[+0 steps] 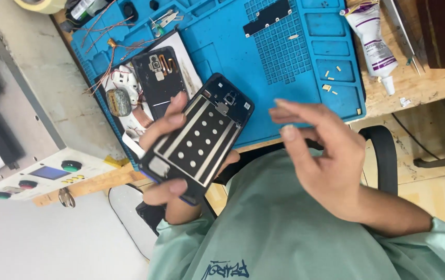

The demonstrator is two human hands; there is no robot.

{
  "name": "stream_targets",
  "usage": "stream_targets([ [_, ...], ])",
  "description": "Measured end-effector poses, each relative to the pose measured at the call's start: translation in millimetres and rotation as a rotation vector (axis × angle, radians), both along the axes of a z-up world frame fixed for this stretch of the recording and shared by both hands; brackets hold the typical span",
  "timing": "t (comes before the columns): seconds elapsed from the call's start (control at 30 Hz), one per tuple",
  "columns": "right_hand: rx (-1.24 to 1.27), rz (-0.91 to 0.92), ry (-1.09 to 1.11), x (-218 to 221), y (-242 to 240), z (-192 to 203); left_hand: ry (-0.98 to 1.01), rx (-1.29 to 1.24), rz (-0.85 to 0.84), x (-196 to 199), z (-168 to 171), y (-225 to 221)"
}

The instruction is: Repairing a smartphone by cutting and applying adhesive tape and manipulating internal components with tools

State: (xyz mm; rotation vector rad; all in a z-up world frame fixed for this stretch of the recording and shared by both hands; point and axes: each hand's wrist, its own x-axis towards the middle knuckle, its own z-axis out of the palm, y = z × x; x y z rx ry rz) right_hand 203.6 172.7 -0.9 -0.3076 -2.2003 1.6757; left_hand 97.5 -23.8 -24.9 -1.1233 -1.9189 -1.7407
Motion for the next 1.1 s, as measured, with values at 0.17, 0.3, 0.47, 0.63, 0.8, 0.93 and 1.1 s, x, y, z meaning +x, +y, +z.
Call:
stream_targets([
  [0.17,-0.370,0.004,-0.196,4.4,6.3,9.0,0.134,0.196,0.019,30.4,-29.9,-33.2],
  [0.3,-0.387,0.021,-0.156,11.5,0.4,15.3,-0.067,0.547,-0.183,34.6,-53.9,-24.1],
  [0.47,-0.359,0.025,-0.125,17.6,-1.6,18.7,-0.102,0.333,-0.214,60.8,-39.2,-45.1],
  [0.63,-0.320,0.032,-0.123,21.8,-3.5,19.5,0.101,0.368,-0.063,66.9,-54.5,-39.1],
  [0.8,-0.321,0.037,-0.187,21.8,-1.8,23.1,0.083,0.182,-0.142,74.8,-40.3,-47.5],
  [0.93,-0.350,0.078,-0.221,21.0,0.1,24.6,-0.088,0.412,-0.359,89.2,-43.3,-31.7],
  [1.1,-0.359,0.127,-0.194,28.4,-2.8,21.8,-0.001,0.527,-0.351,91.2,-63.7,-23.8],
])
